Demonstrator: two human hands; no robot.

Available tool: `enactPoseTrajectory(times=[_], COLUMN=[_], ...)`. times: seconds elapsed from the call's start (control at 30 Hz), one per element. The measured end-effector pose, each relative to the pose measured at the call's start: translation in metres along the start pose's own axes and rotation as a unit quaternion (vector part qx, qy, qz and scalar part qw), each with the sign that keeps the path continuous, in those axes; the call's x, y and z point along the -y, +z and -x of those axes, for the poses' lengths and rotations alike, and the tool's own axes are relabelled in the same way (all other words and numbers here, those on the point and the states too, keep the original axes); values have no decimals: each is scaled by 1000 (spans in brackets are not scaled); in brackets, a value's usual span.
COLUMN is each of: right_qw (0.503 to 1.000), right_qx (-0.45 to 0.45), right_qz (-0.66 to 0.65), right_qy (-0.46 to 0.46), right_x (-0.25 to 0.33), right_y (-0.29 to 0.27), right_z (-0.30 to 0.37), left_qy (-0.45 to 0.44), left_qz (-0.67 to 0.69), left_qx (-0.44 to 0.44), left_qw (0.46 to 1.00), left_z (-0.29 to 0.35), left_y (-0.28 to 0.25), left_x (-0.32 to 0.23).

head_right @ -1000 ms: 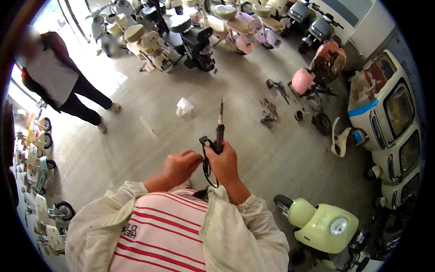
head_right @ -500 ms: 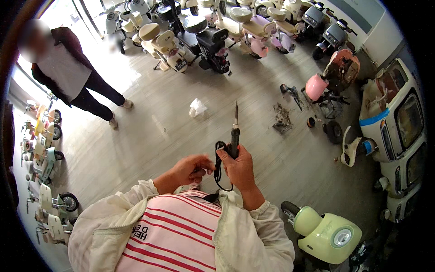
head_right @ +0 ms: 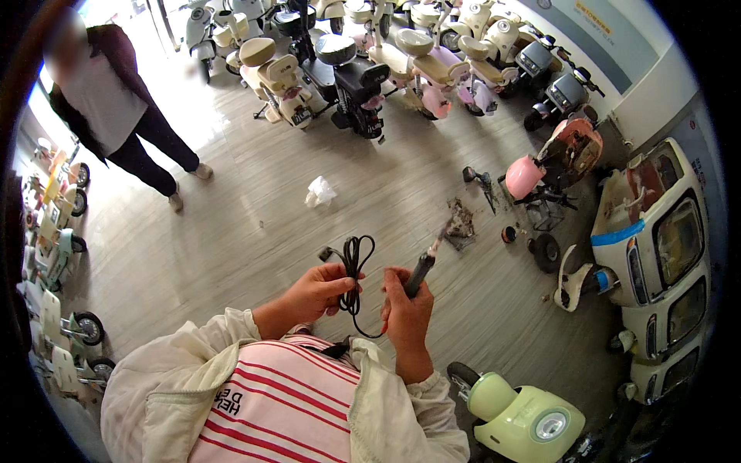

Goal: The person sits on the ground and sorts through a tray of small metal parts, then walks into a scooter shop and picks up a soldering iron. They approach a disassembled pink scooter and begin working on its internal components.

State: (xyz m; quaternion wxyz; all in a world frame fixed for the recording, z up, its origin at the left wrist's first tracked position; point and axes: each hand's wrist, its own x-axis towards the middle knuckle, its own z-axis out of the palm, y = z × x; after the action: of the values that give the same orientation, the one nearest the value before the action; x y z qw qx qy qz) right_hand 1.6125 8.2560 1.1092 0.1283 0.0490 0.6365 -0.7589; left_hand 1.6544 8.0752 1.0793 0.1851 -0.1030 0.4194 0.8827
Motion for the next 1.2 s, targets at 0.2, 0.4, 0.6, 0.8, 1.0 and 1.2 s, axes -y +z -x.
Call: enactPoseTrajectory(times=[0.2, 0.4, 0.6, 0.8, 1.0, 1.2], right_qw=[1000, 975, 931, 826, 941, 979], right_qx=[15, 40, -19, 123, 140, 141], right_qz=[-14, 152, 277, 441, 295, 129], right_qy=[9, 160, -236, -330, -86, 73], right_x=[-13, -49, -2, 46, 50, 55], right_y=[-2, -49, -9, 16, 28, 42], right_z=[0, -21, 0, 9, 1, 2], left_qy=[117, 119, 107, 126, 112, 75], left_qz=[-127, -83, -107, -138, -144, -92], left_qx=[-89, 5, 16, 20, 44, 31], left_qw=[981, 989, 988, 982, 982, 992], left_z=[-6, -6, -14, -14, -8, 12], left_y=[6, 19, 18, 14, -8, -6], left_x=[0, -11, -18, -19, -18, -39])
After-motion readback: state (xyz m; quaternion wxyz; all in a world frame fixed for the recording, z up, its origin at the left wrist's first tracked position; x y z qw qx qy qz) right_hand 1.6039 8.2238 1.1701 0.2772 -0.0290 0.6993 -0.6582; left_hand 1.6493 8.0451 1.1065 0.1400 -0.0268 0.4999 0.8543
